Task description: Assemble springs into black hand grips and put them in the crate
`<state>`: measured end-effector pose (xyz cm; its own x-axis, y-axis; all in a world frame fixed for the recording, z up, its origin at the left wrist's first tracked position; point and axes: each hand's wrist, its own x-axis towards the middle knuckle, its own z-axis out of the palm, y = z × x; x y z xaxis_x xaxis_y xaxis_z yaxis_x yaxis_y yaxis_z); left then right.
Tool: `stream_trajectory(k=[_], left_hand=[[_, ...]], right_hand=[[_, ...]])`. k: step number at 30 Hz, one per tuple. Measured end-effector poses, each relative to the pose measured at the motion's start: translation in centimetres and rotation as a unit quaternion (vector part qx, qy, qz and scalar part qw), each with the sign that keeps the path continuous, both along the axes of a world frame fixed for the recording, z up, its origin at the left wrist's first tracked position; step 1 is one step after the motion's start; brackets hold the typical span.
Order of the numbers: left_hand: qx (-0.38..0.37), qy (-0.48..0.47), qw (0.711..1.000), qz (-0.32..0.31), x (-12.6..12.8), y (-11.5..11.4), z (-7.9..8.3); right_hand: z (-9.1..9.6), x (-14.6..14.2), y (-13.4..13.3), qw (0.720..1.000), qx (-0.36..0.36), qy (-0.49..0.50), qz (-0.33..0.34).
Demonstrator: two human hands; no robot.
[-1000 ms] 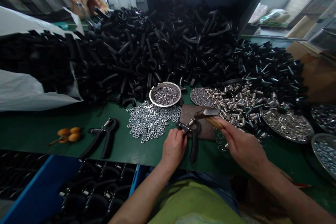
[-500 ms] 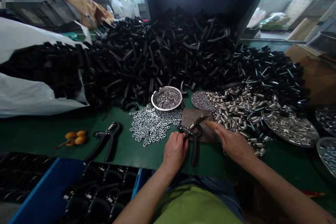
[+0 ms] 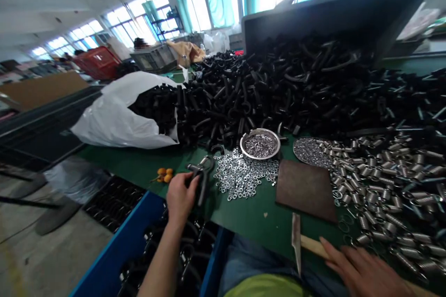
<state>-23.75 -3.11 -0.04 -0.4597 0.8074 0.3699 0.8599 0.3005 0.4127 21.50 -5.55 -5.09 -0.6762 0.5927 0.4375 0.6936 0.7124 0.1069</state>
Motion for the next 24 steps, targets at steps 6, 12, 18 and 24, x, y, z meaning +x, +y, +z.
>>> stream_trajectory(k=[6,12,18,24], left_hand=[[-0.167,0.091,0.980,0.055,-6.0,-0.3,-1.6],[0.004,0.117,0.980,-0.162,5.0,7.8,1.6],[-0.117,0.205,0.898,-0.371,19.1,20.9,3.4],[-0.220,0.229,0.889,-0.330,23.0,29.5,2.6]], right_hand=[[-0.3,-1.6,0.6,0.999,0.008,0.019,-0.043],[1.0,-0.8,1.9,0.996,-0.004,0.074,-0.056],[3.2,0.2,3.7,0.985,-0.049,0.132,-0.102],[4.2,4.4,5.2,0.964,-0.085,0.156,-0.199]])
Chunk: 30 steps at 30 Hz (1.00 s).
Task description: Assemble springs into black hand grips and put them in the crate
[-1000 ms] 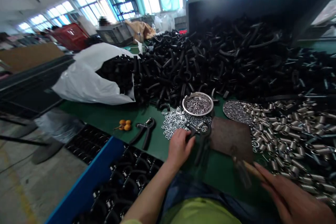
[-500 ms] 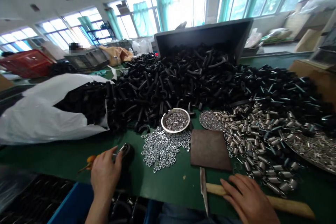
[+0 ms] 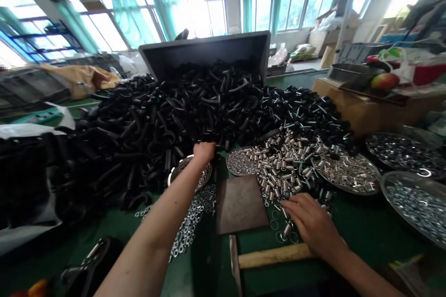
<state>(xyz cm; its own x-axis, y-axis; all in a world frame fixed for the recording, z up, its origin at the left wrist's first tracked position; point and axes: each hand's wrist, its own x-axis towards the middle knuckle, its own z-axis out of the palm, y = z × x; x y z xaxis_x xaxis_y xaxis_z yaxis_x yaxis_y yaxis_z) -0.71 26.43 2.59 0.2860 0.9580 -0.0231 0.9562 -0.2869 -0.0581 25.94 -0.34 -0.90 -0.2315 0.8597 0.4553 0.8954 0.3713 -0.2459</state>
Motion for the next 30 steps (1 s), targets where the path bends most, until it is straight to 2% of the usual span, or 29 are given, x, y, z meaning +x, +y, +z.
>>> stream_trajectory(k=[2,5,10,13,16,18,20,23,27,29,30], left_hand=[[-0.018,0.009,1.000,0.005,0.1,1.0,-0.3],[-0.026,0.008,0.999,-0.020,0.0,1.0,-0.5],[-0.051,0.010,0.998,-0.046,0.0,0.1,0.1],[-0.028,-0.005,0.998,-0.062,0.1,-0.3,1.1],[0.055,-0.085,0.992,-0.078,-0.6,-1.8,2.6],[0.101,-0.154,0.980,-0.077,-1.7,-3.7,3.5],[0.115,-0.204,0.969,-0.073,-2.9,-6.4,4.1],[0.093,-0.355,0.929,-0.050,-4.2,-11.4,4.0],[0.013,-0.480,0.877,-0.020,-3.3,-18.5,1.7],[-0.038,-0.493,0.868,-0.044,-1.7,-21.3,0.1],[-0.064,-0.477,0.874,-0.064,-0.6,-22.5,-0.7]], right_hand=[[0.1,1.5,0.5,0.999,-0.017,0.003,-0.031],[0.0,2.7,1.8,0.995,-0.047,-0.009,-0.085],[0.0,2.1,4.6,0.974,-0.133,-0.061,-0.174],[0.8,1.8,4.6,0.973,-0.144,-0.053,-0.170],[1.8,2.6,2.6,0.986,-0.127,-0.030,-0.106],[2.0,3.9,0.6,0.993,-0.110,-0.030,-0.040],[1.6,5.8,-1.3,0.995,-0.083,-0.052,0.020],[0.2,9.4,-2.9,0.991,-0.069,-0.101,0.051],[-1.3,12.6,-2.7,0.980,-0.103,-0.157,0.066],[-1.3,12.8,-2.1,0.972,-0.103,-0.180,0.114],[-1.2,12.5,-1.7,0.966,-0.099,-0.190,0.145]])
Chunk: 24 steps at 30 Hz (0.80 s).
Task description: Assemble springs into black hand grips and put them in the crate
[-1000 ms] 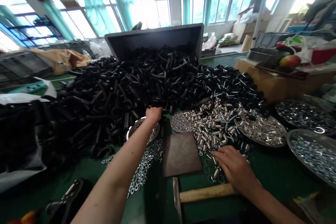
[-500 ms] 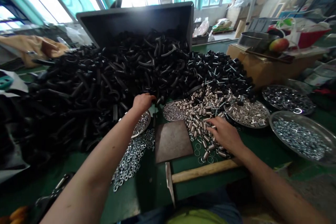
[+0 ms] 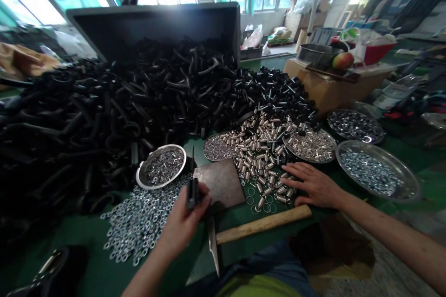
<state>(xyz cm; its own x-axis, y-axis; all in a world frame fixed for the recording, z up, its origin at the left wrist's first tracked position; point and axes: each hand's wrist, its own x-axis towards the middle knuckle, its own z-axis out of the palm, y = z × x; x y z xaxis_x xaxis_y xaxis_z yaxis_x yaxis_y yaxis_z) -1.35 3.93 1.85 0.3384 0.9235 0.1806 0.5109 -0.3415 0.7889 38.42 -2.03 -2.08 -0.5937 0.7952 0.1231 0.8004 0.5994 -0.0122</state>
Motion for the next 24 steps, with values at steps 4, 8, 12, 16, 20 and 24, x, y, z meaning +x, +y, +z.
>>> stream_trajectory(k=[4,8,12,16,20,24], left_hand=[[0.072,0.152,0.978,-0.120,5.2,-2.7,-2.5],[0.172,0.285,0.920,-0.208,9.6,-2.4,-3.6],[0.218,0.334,0.883,-0.247,11.8,-0.7,-4.0],[0.215,0.370,0.873,-0.232,12.9,1.7,-4.0],[0.180,0.378,0.888,-0.189,14.0,3.7,-3.3],[0.101,0.303,0.940,-0.123,13.9,4.9,-2.2]], right_hand=[[0.8,-2.4,1.9,0.991,0.005,-0.011,0.134],[0.7,-4.6,4.0,0.980,0.031,-0.008,0.198],[0.0,-6.1,6.0,0.988,0.098,-0.003,0.121],[-0.1,-7.3,8.5,0.991,0.130,-0.002,0.014],[1.0,-7.5,12.0,0.988,0.103,0.043,-0.110],[2.6,-6.4,13.9,0.965,0.126,0.094,-0.211]])
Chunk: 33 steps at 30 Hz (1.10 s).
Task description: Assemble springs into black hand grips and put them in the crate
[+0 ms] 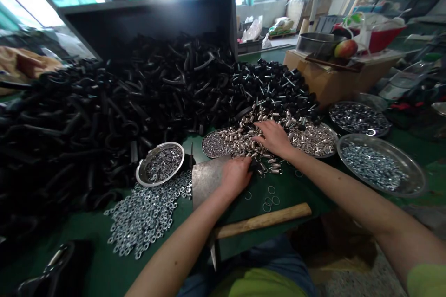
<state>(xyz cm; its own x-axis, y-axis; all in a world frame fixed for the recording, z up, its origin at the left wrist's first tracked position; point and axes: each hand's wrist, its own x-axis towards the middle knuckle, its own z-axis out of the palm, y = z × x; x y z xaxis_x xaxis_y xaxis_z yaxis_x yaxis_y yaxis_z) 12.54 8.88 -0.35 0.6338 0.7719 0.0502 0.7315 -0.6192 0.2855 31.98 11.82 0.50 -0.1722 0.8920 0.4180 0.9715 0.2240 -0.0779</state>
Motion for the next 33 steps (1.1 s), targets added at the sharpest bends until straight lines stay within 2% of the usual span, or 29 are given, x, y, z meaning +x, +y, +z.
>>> stream_trajectory(k=[2,4,6,9,11,14,15,17,19,21,23,25,27,30,33], left_hand=[[-0.054,-0.105,0.991,0.058,-1.1,0.3,0.5],[-0.117,-0.235,0.957,0.125,-3.0,0.2,1.0],[-0.192,-0.348,0.897,0.192,-5.4,-0.3,1.4],[-0.276,-0.442,0.806,0.279,-9.4,-1.7,1.4],[-0.282,-0.484,0.763,0.324,-11.9,-2.9,1.0],[-0.246,-0.531,0.719,0.376,-15.6,-4.8,0.4],[-0.229,-0.532,0.717,0.388,-16.8,-5.4,0.4],[-0.189,-0.497,0.741,0.410,-19.1,-6.8,0.4],[-0.141,-0.418,0.787,0.431,-21.1,-8.1,0.5],[-0.097,-0.328,0.834,0.433,-22.3,-9.1,0.3],[-0.062,-0.245,0.880,0.403,-22.7,-9.9,-0.3],[-0.030,-0.162,0.912,0.376,-22.4,-10.2,-1.4],[-0.012,-0.080,0.926,0.368,-21.9,-10.1,-2.3],[-0.009,0.026,0.932,0.361,-21.1,-9.7,-3.0],[-0.010,0.112,0.929,0.354,-20.6,-9.1,-2.6]], right_hand=[[0.8,0.6,-1.0,0.999,0.010,0.030,-0.022],[1.2,1.0,-3.4,0.998,-0.016,0.066,-0.014],[1.1,1.1,-6.6,0.991,-0.092,0.092,0.004],[-0.2,0.5,-11.2,0.973,-0.218,0.074,0.017],[-1.3,0.0,-13.1,0.962,-0.266,0.055,0.012],[-2.6,-0.4,-14.1,0.962,-0.271,0.024,0.000],[-2.7,-0.5,-14.0,0.966,-0.257,0.016,-0.001],[-2.6,-0.9,-13.4,0.978,-0.206,0.014,-0.001],[-1.9,-1.8,-12.8,0.991,-0.129,0.045,-0.004],[-1.0,-3.4,-12.6,0.991,-0.072,0.116,-0.009],[-0.3,-5.7,-12.6,0.972,-0.077,0.223,-0.016],[0.0,-8.1,-13.0,0.931,-0.134,0.338,-0.013],[-0.1,-10.5,-13.3,0.876,-0.198,0.439,0.005],[-0.4,-13.1,-13.9,0.790,-0.268,0.549,0.041],[-0.8,-14.2,-14.4,0.717,-0.328,0.613,0.051]])
